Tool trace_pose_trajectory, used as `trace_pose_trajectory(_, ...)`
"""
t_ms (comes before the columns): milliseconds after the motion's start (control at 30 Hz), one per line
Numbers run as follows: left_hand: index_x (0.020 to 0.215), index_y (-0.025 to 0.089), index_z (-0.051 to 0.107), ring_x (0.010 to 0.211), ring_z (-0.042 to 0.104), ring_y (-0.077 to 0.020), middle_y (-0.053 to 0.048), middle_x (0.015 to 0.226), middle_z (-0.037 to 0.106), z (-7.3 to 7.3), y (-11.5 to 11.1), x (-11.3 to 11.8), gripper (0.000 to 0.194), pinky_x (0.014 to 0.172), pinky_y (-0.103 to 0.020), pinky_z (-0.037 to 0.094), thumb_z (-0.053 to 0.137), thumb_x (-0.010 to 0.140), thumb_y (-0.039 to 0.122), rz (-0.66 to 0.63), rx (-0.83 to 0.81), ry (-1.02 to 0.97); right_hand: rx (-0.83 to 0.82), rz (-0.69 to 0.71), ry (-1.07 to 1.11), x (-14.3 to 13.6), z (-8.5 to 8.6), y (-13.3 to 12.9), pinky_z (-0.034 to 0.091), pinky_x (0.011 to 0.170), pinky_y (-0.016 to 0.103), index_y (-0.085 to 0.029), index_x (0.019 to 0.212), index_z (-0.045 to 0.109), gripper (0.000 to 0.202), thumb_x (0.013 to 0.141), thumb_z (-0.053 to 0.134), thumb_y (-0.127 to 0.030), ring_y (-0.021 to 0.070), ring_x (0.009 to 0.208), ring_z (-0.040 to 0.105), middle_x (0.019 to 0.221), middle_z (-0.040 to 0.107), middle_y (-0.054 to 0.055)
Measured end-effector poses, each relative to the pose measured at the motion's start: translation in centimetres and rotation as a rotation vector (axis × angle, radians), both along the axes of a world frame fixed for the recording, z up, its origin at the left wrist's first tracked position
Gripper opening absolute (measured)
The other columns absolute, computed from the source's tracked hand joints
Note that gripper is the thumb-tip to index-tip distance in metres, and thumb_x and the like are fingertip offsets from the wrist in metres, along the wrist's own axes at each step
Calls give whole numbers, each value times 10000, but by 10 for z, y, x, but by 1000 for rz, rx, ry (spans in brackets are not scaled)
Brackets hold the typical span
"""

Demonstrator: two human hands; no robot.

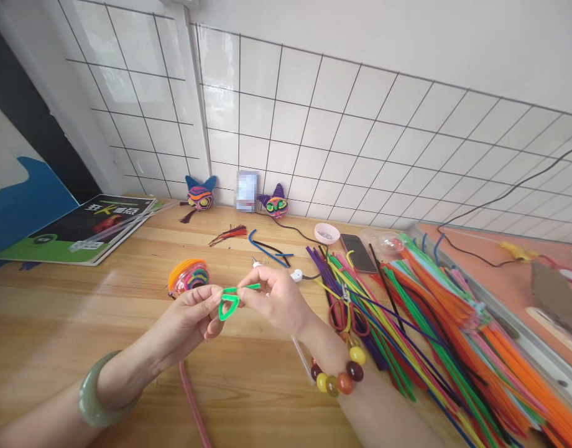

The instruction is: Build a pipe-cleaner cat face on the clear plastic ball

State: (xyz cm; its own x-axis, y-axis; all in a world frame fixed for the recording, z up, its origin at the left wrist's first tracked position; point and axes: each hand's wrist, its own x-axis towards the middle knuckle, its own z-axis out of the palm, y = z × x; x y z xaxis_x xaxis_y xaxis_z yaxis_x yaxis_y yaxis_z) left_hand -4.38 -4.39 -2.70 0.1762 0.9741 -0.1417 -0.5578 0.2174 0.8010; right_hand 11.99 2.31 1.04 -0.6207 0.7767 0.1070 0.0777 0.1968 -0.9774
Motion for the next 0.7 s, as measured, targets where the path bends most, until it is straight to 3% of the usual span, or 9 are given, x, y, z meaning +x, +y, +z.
trace_pose_trajectory(200, 679, 139, 586, 425, 481, -67, 9, 476, 580, 0, 0, 2, 237, 434, -173, 340, 640, 777, 348, -15, 32, 195, -55, 29, 26, 1, 2, 2, 493, 669, 288, -157, 757, 596, 227, 736, 660, -374, 149, 689, 616, 716, 634, 16)
trace_pose_trajectory(400, 668, 130, 590, 435, 477, -88, 0, 480, 579, 2, 1, 3, 295, 459, -205, 363, 633, 759, 408, 39, 59, 413, 48, 49, -146, 5, -2, 9, 470, 685, 281, -149, 797, 626, 203, 751, 652, -346, 151, 720, 590, 767, 641, 31)
trace_pose_trajectory(700, 679, 151, 572, 414, 452, -67, 29, 456, 560, 0, 1, 1, 246, 450, -184, 316, 664, 743, 370, 79, 21, 186, 242, 39, -261, 7, 2, 6, 466, 653, 270, -158, 772, 643, 135, 778, 626, -292, 156, 705, 590, 759, 652, 33)
